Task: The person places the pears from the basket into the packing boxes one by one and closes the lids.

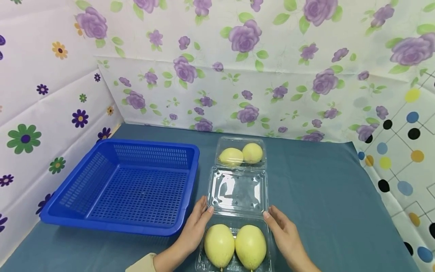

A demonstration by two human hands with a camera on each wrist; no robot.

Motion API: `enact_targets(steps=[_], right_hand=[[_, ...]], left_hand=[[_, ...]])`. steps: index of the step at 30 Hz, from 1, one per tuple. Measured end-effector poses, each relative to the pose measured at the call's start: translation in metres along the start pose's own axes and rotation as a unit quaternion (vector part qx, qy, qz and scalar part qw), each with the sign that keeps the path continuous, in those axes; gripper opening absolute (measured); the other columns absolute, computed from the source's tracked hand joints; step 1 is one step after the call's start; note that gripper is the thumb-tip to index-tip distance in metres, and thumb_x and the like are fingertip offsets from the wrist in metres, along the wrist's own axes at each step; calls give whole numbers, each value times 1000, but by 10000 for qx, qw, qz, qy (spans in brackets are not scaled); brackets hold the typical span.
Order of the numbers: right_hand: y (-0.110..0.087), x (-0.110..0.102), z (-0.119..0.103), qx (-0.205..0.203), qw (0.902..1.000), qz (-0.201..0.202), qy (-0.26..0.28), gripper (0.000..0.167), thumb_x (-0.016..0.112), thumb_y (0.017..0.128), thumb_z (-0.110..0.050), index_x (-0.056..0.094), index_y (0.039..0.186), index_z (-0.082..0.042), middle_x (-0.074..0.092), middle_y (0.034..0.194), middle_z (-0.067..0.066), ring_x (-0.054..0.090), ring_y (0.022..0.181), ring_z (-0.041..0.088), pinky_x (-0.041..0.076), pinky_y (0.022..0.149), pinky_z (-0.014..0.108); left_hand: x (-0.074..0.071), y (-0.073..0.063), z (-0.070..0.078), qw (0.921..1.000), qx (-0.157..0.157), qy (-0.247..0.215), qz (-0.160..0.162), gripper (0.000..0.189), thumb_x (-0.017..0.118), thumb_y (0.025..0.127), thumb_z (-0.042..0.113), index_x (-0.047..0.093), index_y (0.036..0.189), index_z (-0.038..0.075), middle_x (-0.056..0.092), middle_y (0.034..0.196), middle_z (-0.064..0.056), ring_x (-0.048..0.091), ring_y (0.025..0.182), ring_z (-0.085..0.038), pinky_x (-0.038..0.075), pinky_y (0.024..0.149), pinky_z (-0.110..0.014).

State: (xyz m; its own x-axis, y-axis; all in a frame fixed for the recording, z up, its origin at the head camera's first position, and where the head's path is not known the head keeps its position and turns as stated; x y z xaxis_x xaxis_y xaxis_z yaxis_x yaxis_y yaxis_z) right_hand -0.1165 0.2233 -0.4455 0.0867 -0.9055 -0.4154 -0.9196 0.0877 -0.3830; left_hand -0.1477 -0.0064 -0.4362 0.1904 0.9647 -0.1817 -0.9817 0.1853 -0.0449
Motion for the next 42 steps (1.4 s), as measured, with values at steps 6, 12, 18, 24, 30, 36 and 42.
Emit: enact_targets(steps=[6, 12, 18, 24, 30, 36, 42], right_hand=[[3, -5, -1, -96, 9998, 128, 74, 76, 36, 99, -52, 17, 150, 2, 25, 153, 24, 24, 139, 44, 27, 107, 63], [6, -7, -3, -204, 9995, 205, 116, 75, 37, 100, -50, 17, 150, 2, 26, 152, 24, 24, 139, 44, 25, 108, 62], [11, -11, -4, -205, 9994, 272, 88, 76, 37, 99, -51, 17, 150, 1, 26, 152, 24, 26, 138, 44, 28, 107, 61], [15, -15, -15, -466, 9977, 449, 215, 75, 40, 99, -49, 18, 150, 1, 27, 152, 23, 26, 139, 41, 27, 109, 59], [19, -17, -21, -591, 9966, 505, 289, 72, 39, 100, -47, 17, 150, 0, 27, 152, 23, 24, 140, 41, 24, 110, 60], [25, -18, -22, -837, 9940, 557, 443, 67, 38, 102, -40, 17, 150, 1, 28, 151, 24, 28, 138, 40, 29, 108, 56], [26, -18, -23, -1020, 9913, 689, 458, 63, 35, 103, -37, 17, 150, 0, 33, 149, 22, 37, 133, 33, 44, 99, 27]], left_hand=[[4, 8, 5, 9999, 61, -39, -110, 70, 42, 100, 35, 15, 147, -11, 21, 150, -33, 22, 139, -46, 18, 112, -59], [4, 15, 9, 9996, -38, -218, -177, 69, 37, 102, 34, 13, 146, -13, 17, 151, -34, 19, 139, -47, 18, 112, -59], [4, 20, 13, 9994, 18, -231, -239, 68, 34, 103, 34, 11, 146, -13, 15, 151, -34, 20, 139, -47, 18, 112, -58], [3, 25, 21, 9994, 132, -234, -203, 68, 32, 103, 35, 9, 147, -11, 12, 153, -31, 19, 140, -46, 16, 113, -58], [4, 28, 28, 9992, 208, -271, -190, 66, 32, 104, 34, 8, 149, -8, 12, 154, -29, 18, 140, -46, 17, 113, -58], [4, 31, 27, 9994, 148, -260, -201, 68, 31, 103, 38, 7, 150, -5, 11, 156, -26, 17, 141, -46, 17, 112, -60], [5, 33, 27, 9989, 134, -422, -162, 68, 31, 103, 39, 2, 152, 0, 8, 157, -23, 13, 143, -43, 15, 113, -60]])
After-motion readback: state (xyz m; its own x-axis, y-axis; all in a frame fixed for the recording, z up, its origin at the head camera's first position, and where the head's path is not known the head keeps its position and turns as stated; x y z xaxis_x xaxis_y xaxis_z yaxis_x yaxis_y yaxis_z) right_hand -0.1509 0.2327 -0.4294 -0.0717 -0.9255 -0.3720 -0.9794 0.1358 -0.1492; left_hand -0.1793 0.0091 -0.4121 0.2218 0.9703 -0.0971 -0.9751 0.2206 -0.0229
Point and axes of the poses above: each hand's wrist, its own y-axis towards the middle knuckle, its own x-axis out of the palm, z = x × y, the point moved 8 cm from there along y, towards the middle knuckle
